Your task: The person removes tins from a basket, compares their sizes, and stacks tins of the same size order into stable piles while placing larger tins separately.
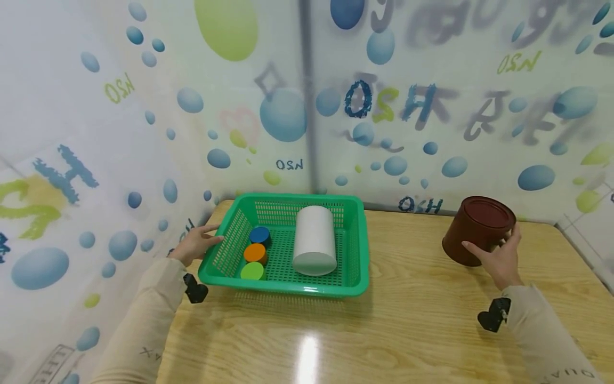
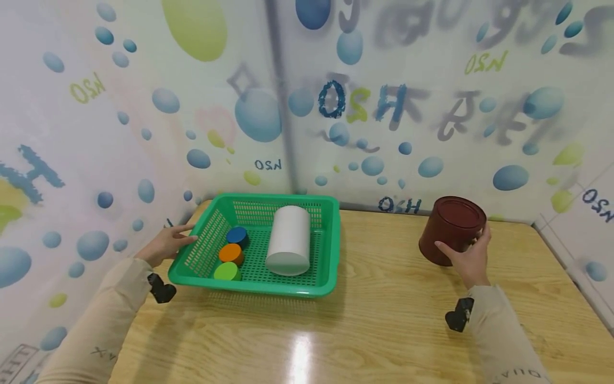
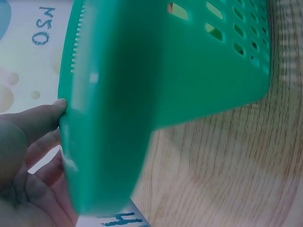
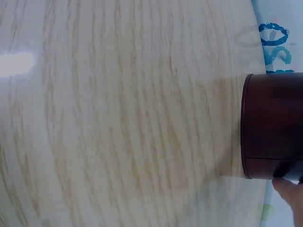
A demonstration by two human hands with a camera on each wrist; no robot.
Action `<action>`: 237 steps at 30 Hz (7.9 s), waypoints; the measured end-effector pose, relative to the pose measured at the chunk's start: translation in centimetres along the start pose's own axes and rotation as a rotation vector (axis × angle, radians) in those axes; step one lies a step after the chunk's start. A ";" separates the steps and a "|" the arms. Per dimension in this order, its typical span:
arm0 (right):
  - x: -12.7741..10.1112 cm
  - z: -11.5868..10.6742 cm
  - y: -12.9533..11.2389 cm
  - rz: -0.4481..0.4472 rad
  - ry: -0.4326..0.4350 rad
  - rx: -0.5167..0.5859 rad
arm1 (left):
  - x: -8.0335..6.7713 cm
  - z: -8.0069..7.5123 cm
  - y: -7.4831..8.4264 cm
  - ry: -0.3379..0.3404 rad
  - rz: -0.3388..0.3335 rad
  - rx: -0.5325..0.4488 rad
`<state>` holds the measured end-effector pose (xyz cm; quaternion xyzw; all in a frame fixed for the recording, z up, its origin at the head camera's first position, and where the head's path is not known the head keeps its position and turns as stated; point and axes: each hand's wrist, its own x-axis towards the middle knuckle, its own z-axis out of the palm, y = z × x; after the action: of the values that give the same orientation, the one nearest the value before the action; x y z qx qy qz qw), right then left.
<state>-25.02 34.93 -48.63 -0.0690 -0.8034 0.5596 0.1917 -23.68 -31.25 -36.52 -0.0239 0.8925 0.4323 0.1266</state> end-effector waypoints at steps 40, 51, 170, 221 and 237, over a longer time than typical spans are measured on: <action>-7.3 2.9 -12.2 -0.122 -0.141 -0.145 | 0.0 0.0 0.1 0.019 -0.004 0.020; -6.8 7.7 -17.4 -0.197 -0.380 -0.066 | 0.0 0.0 -0.3 0.015 0.007 -0.014; -3.8 26.2 -19.5 0.510 -0.751 0.065 | -0.1 0.2 0.0 0.019 -0.013 -0.008; -6.2 11.8 -24.2 0.269 -0.722 0.374 | -0.5 0.4 0.4 0.024 0.003 0.032; -6.3 2.3 -17.0 0.102 -0.450 0.411 | -0.4 0.4 0.5 0.042 0.002 0.085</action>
<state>-18.39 24.73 -35.02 0.0568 -0.6912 0.7204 -0.0093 -23.26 -30.60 -36.26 -0.0267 0.9125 0.3935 0.1084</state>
